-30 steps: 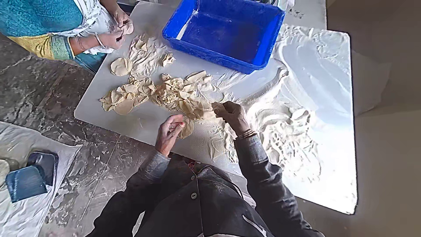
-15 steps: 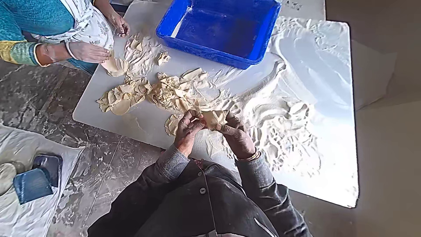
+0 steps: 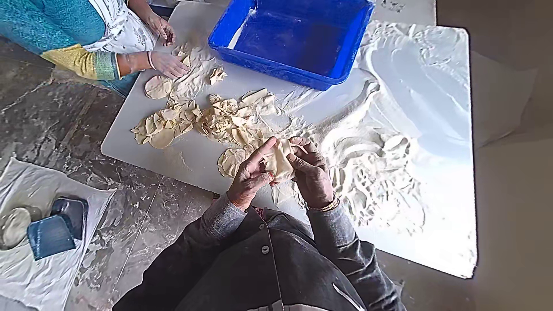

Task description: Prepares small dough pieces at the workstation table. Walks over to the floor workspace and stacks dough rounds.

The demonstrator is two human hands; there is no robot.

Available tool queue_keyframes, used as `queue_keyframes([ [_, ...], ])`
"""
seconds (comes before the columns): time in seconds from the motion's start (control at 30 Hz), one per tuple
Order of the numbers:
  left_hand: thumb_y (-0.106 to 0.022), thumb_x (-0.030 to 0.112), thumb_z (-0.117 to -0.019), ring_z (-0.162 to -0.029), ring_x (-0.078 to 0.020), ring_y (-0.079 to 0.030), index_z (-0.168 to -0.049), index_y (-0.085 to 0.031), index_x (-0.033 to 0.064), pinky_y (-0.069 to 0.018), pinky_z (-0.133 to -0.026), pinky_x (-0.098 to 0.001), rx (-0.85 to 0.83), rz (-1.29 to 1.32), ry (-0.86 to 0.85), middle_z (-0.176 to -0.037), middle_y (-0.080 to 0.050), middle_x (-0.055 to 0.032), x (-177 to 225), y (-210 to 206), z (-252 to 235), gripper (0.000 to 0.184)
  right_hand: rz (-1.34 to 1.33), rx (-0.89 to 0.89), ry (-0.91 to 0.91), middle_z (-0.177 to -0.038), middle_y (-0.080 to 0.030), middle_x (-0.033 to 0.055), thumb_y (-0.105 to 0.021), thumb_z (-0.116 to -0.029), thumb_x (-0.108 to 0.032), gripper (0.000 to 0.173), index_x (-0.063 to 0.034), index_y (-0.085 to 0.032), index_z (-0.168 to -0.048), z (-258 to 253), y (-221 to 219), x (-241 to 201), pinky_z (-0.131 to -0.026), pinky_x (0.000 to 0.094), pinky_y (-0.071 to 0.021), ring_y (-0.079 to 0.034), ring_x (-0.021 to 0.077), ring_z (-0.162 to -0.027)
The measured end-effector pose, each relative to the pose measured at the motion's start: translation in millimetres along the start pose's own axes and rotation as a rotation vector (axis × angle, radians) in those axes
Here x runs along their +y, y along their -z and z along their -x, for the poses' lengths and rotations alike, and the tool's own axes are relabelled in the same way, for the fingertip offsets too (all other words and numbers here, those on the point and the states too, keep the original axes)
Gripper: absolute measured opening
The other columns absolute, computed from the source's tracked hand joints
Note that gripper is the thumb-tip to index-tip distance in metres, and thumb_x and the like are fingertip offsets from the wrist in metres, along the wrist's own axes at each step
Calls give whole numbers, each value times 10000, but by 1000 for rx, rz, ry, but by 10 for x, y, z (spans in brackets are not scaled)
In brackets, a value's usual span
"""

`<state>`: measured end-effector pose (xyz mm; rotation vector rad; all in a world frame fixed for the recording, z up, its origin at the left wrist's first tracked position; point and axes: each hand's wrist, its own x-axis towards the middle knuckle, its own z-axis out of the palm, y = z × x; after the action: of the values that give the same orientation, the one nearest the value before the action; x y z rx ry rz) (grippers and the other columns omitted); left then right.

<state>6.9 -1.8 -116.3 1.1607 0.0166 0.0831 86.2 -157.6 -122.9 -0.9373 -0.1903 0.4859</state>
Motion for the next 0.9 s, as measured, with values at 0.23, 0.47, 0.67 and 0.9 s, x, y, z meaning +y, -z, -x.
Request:
queue_keyframes([
  [0.23,-658,40,-921,-969,-94,-656,-1074,-697,94,-554,-913,-290,297,-79,-75,-1024,-697,3,1,-63,-56,167,98,-10,59,-970,-713,46,-681,-884,19,275,-71,-655,-1143,83,-108,5,-824,330,-610,-704,130,-865],
  [0.47,-666,16,-925,-967,-98,-680,-977,-766,137,-577,-878,-298,218,-17,-132,-1018,-730,-9,16,-48,26,165,-61,-75,78,-990,-758,86,-635,-941,-7,227,-71,-764,-1115,84,-60,15,-800,306,-614,-725,119,-854],
  [0.67,-585,27,-986,-941,-101,-681,-1035,-737,55,-569,-873,-289,236,-165,-38,-998,-733,-30,72,39,80,162,37,-51,92,-922,-746,50,-670,-931,-24,199,-68,-740,-1112,75,-49,30,-702,249,-601,-705,87,-776],
  [0.9,-569,-34,-971,-870,-105,-689,-1002,-754,56,-590,-809,-287,370,0,0,-976,-735,-48,118,35,121,209,324,-102,-152,-832,-709,52,-697,-871,-22,330,-7,-605,-1188,123,-166,-4,-645,245,-546,-659,95,-703],
])
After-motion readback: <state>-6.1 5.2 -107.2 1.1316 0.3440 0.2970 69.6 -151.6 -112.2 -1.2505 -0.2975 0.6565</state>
